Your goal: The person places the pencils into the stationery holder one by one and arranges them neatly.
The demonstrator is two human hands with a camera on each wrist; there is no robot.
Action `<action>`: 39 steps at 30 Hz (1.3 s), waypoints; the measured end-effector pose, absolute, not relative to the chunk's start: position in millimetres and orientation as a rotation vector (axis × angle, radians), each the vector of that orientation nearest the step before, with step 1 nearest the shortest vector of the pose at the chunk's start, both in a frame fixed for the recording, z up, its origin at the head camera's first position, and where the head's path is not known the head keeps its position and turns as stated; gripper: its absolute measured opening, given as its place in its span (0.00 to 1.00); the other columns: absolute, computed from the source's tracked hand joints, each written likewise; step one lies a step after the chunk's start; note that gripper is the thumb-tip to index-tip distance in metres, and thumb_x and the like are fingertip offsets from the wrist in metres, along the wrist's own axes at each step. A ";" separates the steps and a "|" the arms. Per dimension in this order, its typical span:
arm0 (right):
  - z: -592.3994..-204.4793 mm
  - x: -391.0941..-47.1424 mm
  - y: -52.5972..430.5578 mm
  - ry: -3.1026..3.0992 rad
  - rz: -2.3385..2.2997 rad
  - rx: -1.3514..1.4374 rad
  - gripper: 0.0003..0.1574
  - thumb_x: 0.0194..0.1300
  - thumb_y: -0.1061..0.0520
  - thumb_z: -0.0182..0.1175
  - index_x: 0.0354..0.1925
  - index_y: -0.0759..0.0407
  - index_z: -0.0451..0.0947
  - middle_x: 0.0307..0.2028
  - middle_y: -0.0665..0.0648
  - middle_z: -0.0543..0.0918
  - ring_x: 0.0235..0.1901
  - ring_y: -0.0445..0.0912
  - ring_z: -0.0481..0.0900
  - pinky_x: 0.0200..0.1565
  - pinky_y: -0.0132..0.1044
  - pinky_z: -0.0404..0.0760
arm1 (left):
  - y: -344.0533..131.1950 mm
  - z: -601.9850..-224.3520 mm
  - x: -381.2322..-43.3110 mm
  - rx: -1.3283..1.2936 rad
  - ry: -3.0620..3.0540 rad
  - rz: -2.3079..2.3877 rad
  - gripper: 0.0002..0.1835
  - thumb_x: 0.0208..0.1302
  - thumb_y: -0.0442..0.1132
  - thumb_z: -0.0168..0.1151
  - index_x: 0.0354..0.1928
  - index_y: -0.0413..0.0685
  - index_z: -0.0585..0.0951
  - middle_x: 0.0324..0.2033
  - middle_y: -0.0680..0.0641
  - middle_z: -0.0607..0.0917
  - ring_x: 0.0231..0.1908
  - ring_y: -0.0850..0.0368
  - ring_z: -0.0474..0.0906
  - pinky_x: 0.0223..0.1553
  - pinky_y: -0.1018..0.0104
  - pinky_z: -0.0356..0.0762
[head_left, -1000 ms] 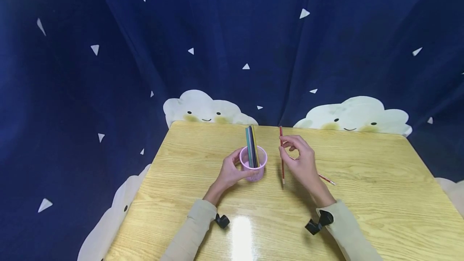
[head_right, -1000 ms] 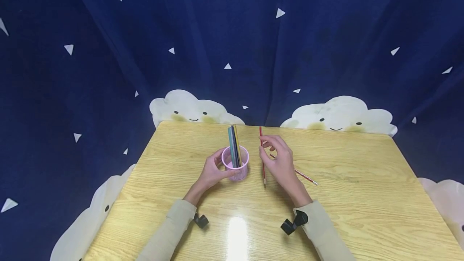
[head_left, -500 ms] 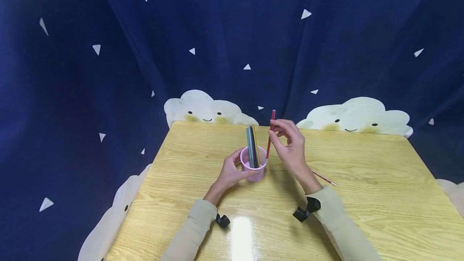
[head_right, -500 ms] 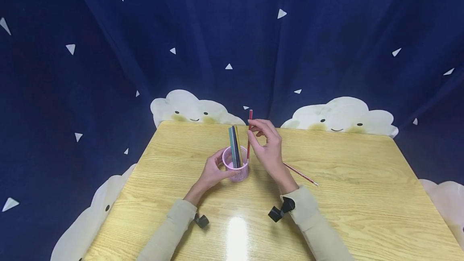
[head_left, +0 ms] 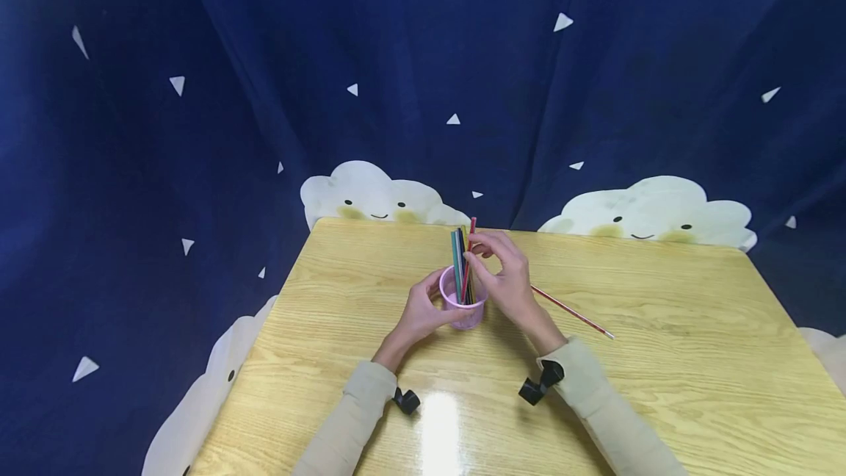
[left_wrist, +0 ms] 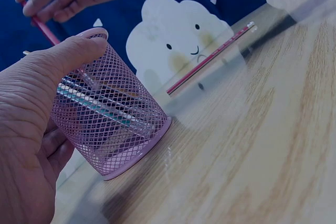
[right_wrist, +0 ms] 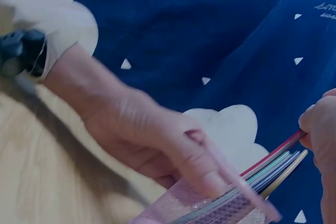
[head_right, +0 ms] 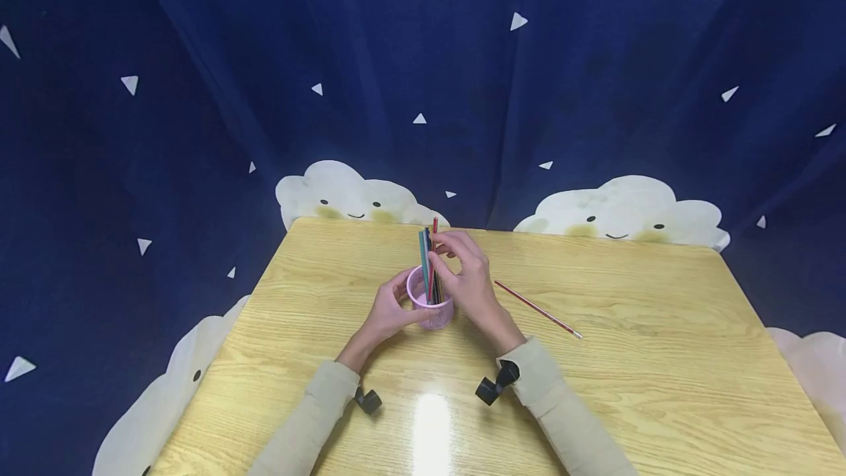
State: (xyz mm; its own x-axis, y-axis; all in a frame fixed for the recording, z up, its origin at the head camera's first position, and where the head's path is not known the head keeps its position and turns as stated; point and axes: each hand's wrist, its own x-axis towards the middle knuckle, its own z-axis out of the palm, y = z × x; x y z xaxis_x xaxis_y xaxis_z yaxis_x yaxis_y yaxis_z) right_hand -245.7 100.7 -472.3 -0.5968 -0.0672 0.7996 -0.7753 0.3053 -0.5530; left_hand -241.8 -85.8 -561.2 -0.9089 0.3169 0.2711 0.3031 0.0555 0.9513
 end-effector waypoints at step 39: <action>-500.8 -239.0 100.9 -2.253 1.188 0.704 0.17 0.66 0.69 0.68 0.53 0.65 0.85 0.51 0.59 0.83 0.38 0.47 0.85 0.34 0.33 0.87 | -86.2 -562.7 -242.2 0.683 2.289 2.035 0.44 0.49 0.34 0.84 0.71 0.47 0.76 0.62 0.44 0.83 0.62 0.47 0.80 0.68 0.47 0.75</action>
